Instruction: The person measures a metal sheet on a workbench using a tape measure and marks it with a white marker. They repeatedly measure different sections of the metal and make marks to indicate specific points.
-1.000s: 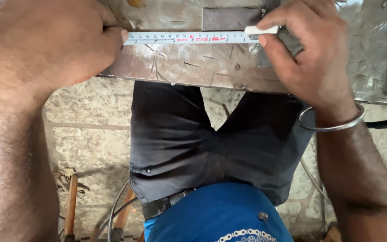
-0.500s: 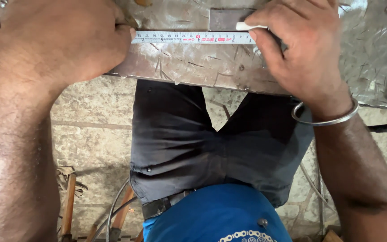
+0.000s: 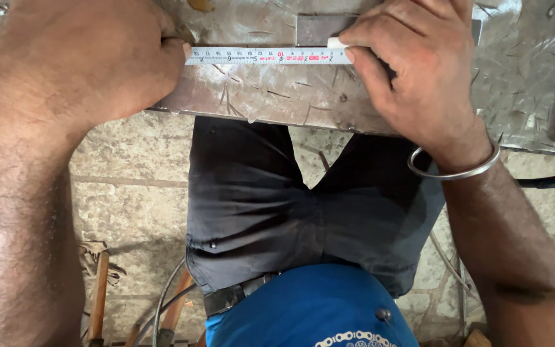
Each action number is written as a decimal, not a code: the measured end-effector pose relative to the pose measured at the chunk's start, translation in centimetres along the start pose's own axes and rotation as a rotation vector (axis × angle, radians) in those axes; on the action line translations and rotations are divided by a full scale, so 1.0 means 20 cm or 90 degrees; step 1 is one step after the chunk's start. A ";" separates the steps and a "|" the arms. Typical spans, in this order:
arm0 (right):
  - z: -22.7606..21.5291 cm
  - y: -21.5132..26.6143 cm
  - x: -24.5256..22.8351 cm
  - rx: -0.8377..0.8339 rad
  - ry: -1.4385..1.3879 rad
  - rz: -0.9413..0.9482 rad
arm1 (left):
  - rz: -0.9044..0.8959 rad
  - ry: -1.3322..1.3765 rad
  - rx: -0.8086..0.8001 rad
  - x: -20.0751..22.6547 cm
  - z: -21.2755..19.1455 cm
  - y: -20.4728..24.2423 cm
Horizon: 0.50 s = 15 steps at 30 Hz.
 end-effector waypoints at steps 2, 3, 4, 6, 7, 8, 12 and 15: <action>0.01 0.01 0.00 -0.006 0.023 -0.010 | 0.026 -0.043 -0.003 0.00 0.00 0.00; 0.01 0.01 0.00 -0.006 0.023 -0.011 | 0.025 -0.042 -0.003 0.01 0.00 0.00; 0.01 0.01 0.00 -0.007 0.024 -0.008 | 0.014 -0.043 -0.011 0.01 -0.01 -0.01; 0.01 0.01 0.00 -0.008 0.025 -0.005 | 0.002 -0.043 -0.019 0.01 -0.02 -0.01; 0.01 0.01 0.00 -0.007 0.028 -0.008 | -0.013 -0.036 -0.039 0.01 -0.01 -0.01; 0.01 0.00 -0.01 -0.005 0.032 -0.010 | -0.028 -0.029 -0.059 0.00 0.00 -0.01; 0.01 0.00 0.01 0.001 0.041 -0.013 | 0.027 -0.054 0.006 -0.01 0.01 0.00; 0.01 -0.01 0.01 0.007 0.029 -0.015 | 0.093 -0.076 0.051 0.02 -0.01 0.00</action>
Point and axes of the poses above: each hand's wrist, its own y-axis away from the middle knuckle, its own z-axis out of the palm, x = y × z, the point moved 5 cm from there along -y, towards the middle knuckle, and after that the axes turned 5 degrees about x, right-handed, at the moved point
